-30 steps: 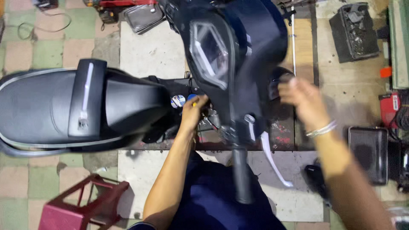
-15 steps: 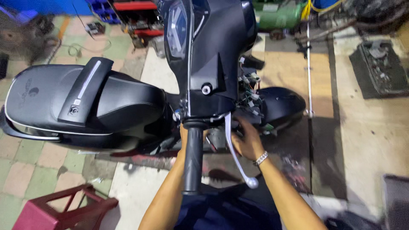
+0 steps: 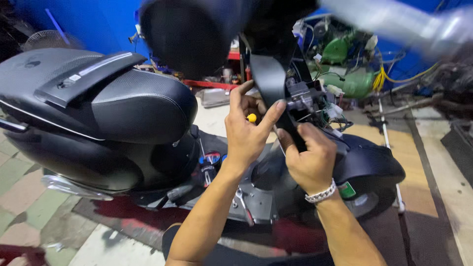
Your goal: The person installs the front headlight assembly on a motorcycle by connecting electrical wires and fitting the plastic housing. They then place the front panel over the assembly and use a screwdriver to secure screws into the front and side fairings.
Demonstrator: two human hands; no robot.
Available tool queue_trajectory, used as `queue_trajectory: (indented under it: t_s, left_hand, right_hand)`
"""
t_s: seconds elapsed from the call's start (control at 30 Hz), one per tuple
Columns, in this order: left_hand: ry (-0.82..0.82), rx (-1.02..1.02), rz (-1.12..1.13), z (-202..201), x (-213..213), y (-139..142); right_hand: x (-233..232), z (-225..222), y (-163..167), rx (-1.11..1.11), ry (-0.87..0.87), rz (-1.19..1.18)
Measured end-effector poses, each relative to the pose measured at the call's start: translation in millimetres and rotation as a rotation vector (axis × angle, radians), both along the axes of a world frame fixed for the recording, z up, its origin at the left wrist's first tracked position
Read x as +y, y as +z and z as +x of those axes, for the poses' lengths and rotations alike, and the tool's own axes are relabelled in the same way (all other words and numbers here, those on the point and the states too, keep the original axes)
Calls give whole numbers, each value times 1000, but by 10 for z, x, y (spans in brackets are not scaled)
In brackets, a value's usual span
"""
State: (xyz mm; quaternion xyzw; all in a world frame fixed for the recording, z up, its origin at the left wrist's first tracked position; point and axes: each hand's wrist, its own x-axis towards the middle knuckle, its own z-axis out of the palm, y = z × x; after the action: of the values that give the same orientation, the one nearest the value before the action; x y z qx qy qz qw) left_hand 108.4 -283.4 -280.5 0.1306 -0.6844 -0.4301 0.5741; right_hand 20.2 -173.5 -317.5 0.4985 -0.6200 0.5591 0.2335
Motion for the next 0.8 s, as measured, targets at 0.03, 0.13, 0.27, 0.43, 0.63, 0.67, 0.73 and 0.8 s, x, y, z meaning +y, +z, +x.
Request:
queue_trajectory:
  t_s: [0.03, 0.13, 0.27, 0.43, 0.63, 0.67, 0.73, 0.8]
  left_hand:
    - [5, 28, -25, -16, -13, -25]
    - [11, 67, -61, -54, -50, -125]
    - [-61, 130, -32, -127, -218, -138]
    - [164, 171, -197, -216, -714, 223]
    - [429, 172, -554, -362, -986, 562]
    - [527, 182, -641, -383, -1024, 609]
    - [560, 210, -717, -433, -1082, 700]
    - [570, 210, -760, -460, -1151, 753]
  right_hand:
    - [-3, 10, 19, -14, 7, -10]
    - [3, 41, 60, 32, 16, -68]
    - [32, -20, 33, 29, 24, -64]
    - [42, -409, 142, -169, 0, 38]
    - [-246, -1050, 819, 250, 57, -143]
    - [-355, -1094, 926, 307, 67, -118]
    - [-551, -1126, 1104, 332, 85, -173]
    - [-699, -1143, 1238, 453, 3, -244]
